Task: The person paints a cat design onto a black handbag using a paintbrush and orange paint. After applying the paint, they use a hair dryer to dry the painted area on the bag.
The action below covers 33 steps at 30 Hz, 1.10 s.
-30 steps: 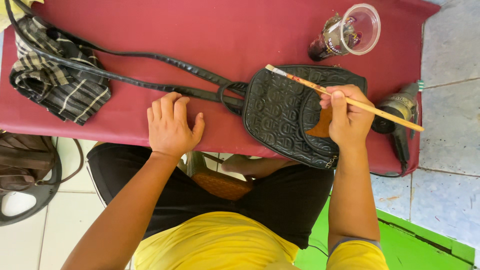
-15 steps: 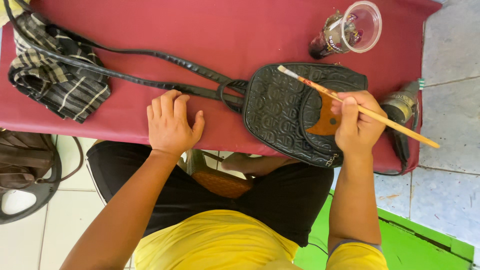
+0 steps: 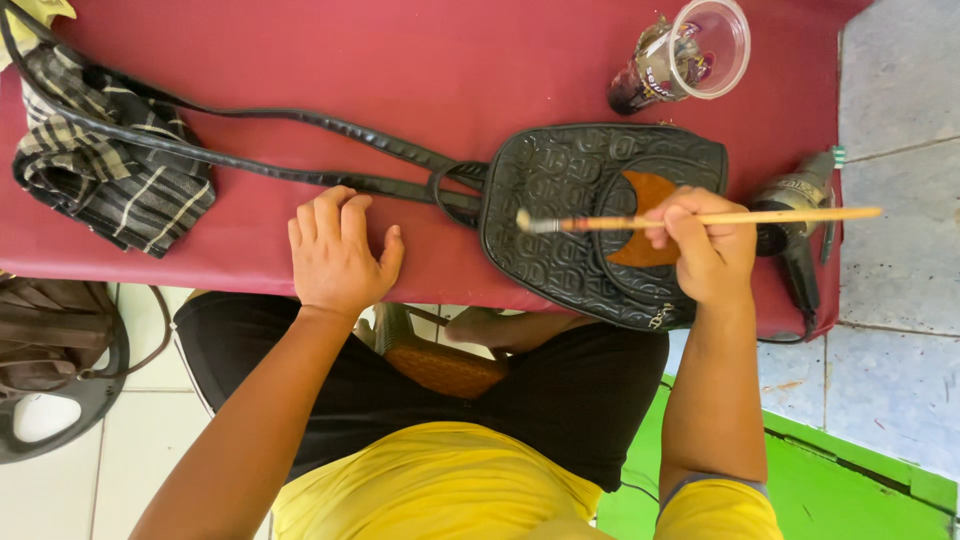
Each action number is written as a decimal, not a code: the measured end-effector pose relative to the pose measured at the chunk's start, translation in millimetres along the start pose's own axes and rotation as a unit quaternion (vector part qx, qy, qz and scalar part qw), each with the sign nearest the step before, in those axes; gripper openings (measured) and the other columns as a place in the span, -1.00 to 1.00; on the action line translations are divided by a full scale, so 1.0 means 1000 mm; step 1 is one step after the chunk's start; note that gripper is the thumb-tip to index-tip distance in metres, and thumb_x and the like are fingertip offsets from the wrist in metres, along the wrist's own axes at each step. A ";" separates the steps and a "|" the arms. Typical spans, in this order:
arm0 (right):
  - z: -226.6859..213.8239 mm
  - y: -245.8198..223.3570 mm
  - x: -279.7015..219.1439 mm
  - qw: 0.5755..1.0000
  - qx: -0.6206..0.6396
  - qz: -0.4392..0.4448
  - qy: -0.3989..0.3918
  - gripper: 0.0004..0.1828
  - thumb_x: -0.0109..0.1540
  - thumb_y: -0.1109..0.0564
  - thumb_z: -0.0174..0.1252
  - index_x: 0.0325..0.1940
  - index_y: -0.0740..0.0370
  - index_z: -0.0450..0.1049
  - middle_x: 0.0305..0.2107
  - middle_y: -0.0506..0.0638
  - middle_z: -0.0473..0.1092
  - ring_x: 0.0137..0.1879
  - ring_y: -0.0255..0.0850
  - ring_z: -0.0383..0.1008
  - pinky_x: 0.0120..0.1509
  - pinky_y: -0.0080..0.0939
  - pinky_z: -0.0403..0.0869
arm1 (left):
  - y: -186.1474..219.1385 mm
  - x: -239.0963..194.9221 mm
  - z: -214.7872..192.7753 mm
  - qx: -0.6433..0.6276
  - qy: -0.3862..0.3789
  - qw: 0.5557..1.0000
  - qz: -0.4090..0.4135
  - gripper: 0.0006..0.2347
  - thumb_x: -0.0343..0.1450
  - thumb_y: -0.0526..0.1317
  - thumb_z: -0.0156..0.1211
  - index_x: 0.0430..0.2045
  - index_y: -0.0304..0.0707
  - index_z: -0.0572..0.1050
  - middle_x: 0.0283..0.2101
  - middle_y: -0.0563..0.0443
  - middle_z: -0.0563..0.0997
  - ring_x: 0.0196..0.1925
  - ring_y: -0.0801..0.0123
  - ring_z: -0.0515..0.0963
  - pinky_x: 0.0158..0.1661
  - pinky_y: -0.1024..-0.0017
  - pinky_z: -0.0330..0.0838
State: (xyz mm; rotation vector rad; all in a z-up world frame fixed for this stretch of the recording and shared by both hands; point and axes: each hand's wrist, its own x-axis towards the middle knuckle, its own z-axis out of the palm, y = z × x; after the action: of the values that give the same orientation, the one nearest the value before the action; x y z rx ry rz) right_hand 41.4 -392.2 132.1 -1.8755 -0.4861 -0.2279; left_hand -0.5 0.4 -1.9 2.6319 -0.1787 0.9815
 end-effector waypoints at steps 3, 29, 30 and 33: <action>-0.006 -0.002 -0.007 0.999 0.040 -0.005 0.019 -0.72 0.35 0.27 0.00 -0.42 0.47 0.47 -0.62 0.17 0.33 -0.57 -0.22 0.35 -0.40 -0.28 0.38 | 0.000 0.001 0.000 -0.003 -0.002 1.000 0.000 -0.70 0.39 0.03 0.17 -0.18 -0.17 0.50 -0.07 -0.03 0.46 -0.13 0.07 0.48 -0.20 0.21 0.27; -0.008 -0.025 -0.032 0.999 -0.007 -0.030 -0.035 -0.72 0.28 0.25 0.05 -0.50 0.37 0.52 -0.70 0.07 0.33 -0.61 -0.24 0.28 -0.44 -0.29 0.34 | 0.003 0.007 -0.007 -0.011 -0.009 1.000 0.014 -0.72 0.42 -0.02 0.19 -0.18 -0.23 0.49 -0.07 -0.07 0.45 -0.16 0.06 0.45 -0.16 0.20 0.30; -0.010 -0.025 -0.035 0.998 0.008 -0.048 -0.031 -0.71 0.28 0.24 0.04 -0.50 0.37 0.51 -0.69 0.06 0.32 -0.62 -0.25 0.26 -0.45 -0.33 0.33 | 0.003 0.007 -0.007 -0.013 -0.008 1.000 0.014 -0.72 0.42 -0.02 0.19 -0.19 -0.23 0.49 -0.07 -0.06 0.45 -0.16 0.06 0.44 -0.16 0.20 0.30; 0.007 -0.051 -0.027 0.997 0.000 -0.058 -0.042 -0.73 0.29 0.23 0.07 -0.44 0.41 0.55 -0.64 0.11 0.38 -0.59 -0.20 0.28 -0.46 -0.26 0.34 | 0.002 0.007 -0.008 -0.019 -0.012 1.000 0.020 -0.71 0.39 -0.04 0.24 -0.17 -0.24 0.48 -0.06 -0.07 0.44 -0.16 0.04 0.44 -0.13 0.17 0.32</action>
State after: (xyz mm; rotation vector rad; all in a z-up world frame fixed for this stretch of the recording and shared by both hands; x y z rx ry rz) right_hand -6.2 -376.9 162.6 -1.8640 -0.6536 -0.2272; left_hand -0.4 0.8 8.9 2.6168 -0.2528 0.9501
